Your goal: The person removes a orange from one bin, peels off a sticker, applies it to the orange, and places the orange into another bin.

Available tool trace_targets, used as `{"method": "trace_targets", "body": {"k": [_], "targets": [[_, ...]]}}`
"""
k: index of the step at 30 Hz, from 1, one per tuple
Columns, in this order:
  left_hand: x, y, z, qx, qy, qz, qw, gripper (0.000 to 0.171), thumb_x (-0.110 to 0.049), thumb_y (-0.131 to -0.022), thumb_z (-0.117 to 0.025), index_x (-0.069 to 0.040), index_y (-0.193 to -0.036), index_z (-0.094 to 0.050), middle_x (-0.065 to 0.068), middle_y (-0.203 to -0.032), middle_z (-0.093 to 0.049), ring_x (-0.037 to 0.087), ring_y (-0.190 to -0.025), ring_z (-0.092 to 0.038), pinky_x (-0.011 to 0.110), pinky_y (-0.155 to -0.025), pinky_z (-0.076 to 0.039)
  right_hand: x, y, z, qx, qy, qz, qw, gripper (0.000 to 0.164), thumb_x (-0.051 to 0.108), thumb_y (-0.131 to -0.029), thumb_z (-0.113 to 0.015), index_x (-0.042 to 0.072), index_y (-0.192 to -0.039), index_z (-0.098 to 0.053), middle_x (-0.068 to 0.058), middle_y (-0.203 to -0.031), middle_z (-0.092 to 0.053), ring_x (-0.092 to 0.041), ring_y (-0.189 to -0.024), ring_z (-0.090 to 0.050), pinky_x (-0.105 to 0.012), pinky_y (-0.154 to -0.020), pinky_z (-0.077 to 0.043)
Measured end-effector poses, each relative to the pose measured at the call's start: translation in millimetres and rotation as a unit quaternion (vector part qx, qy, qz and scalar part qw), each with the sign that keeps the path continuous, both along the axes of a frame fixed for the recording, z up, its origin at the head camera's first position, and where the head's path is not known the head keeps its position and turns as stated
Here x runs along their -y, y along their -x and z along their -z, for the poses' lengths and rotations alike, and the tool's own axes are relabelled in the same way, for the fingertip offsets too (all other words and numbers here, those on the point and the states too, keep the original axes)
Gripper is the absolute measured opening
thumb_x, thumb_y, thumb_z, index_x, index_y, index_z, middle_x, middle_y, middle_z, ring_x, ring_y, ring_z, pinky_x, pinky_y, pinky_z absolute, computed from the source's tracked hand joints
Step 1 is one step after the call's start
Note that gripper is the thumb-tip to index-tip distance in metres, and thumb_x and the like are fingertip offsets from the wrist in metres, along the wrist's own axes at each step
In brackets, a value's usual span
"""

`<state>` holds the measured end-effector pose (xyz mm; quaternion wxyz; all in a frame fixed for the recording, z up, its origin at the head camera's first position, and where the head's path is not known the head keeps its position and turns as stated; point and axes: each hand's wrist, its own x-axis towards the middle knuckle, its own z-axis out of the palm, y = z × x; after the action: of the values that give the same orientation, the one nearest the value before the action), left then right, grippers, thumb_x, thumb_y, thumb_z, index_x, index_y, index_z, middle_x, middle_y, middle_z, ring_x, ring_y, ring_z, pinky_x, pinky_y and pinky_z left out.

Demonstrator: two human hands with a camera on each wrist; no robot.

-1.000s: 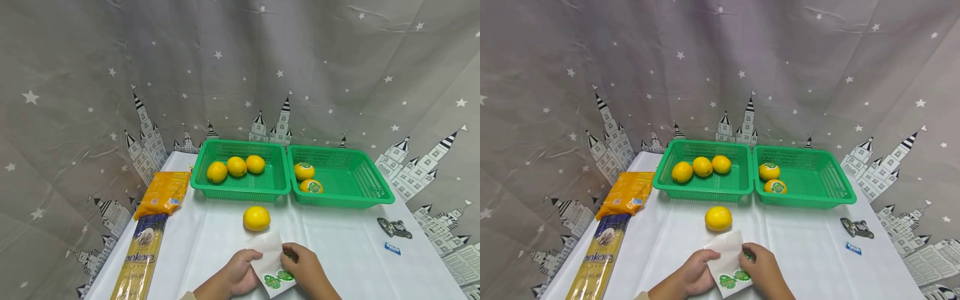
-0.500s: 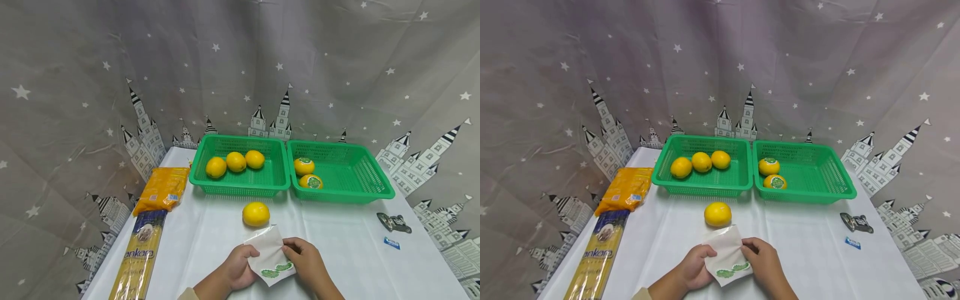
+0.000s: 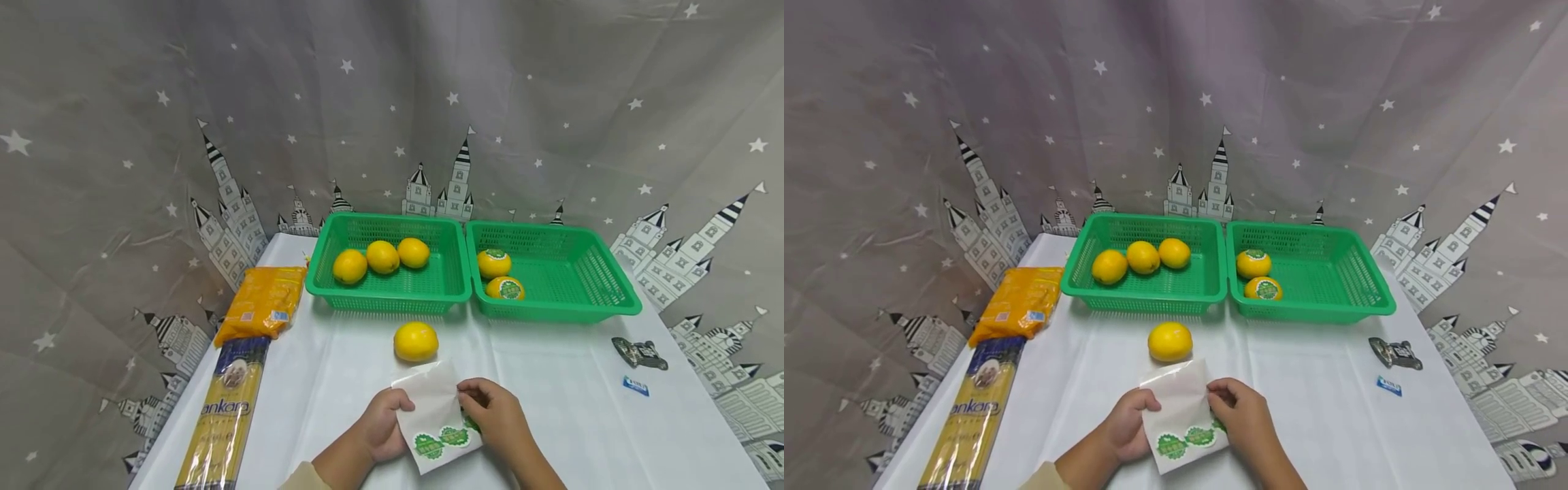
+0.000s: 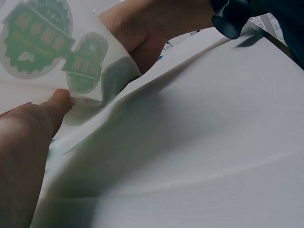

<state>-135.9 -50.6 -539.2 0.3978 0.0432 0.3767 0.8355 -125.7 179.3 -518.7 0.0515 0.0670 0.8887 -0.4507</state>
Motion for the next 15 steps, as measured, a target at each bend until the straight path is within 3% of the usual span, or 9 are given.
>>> {"method": "trace_targets", "body": {"k": [7,11,13,15], "targets": [[-1.4,4.3,1.1,0.010,0.062,-0.049,0.9968,0.067,-0.005,-0.085,-0.038,0.000,-0.151,-0.027,0.012,-0.150,-0.049,0.025,-0.139,-0.054,0.048,-0.122,-0.037,-10.0,7.1,-6.8,0.005,0.019,0.043,0.999,0.009,0.013,-0.095,-0.071,0.017,-0.102,-0.076,0.003,-0.089,-0.069,-0.013,-0.084,-0.062,-0.024,-0.071,-0.051],[4.4,4.5,6.9,0.008,0.131,-0.053,0.9899,0.069,0.001,-0.081,-0.040,0.007,-0.149,-0.027,0.017,-0.146,-0.054,0.028,-0.134,-0.060,0.043,-0.113,-0.048,-24.2,10.7,-14.0,0.018,0.063,0.073,0.995,0.013,0.013,-0.098,-0.068,0.011,-0.109,-0.075,-0.003,-0.093,-0.068,-0.016,-0.086,-0.062,-0.025,-0.073,-0.053],[8.8,6.1,9.0,-0.015,0.189,-0.037,0.9811,0.066,0.002,-0.080,-0.042,0.009,-0.145,-0.034,0.019,-0.137,-0.060,0.031,-0.124,-0.067,0.043,-0.104,-0.055,-30.5,13.4,-18.8,0.017,0.092,0.084,0.992,0.017,0.013,-0.099,-0.067,0.008,-0.114,-0.073,-0.006,-0.096,-0.069,-0.018,-0.086,-0.064,-0.027,-0.072,-0.055],[11.9,8.5,7.7,-0.067,0.275,-0.024,0.9588,0.061,0.001,-0.080,-0.049,0.007,-0.140,-0.046,0.016,-0.125,-0.067,0.029,-0.111,-0.071,0.047,-0.097,-0.058,-33.6,17.2,-23.7,0.011,0.109,0.094,0.990,0.020,0.013,-0.101,-0.066,0.007,-0.119,-0.072,-0.008,-0.098,-0.069,-0.020,-0.086,-0.066,-0.029,-0.070,-0.057]]}}
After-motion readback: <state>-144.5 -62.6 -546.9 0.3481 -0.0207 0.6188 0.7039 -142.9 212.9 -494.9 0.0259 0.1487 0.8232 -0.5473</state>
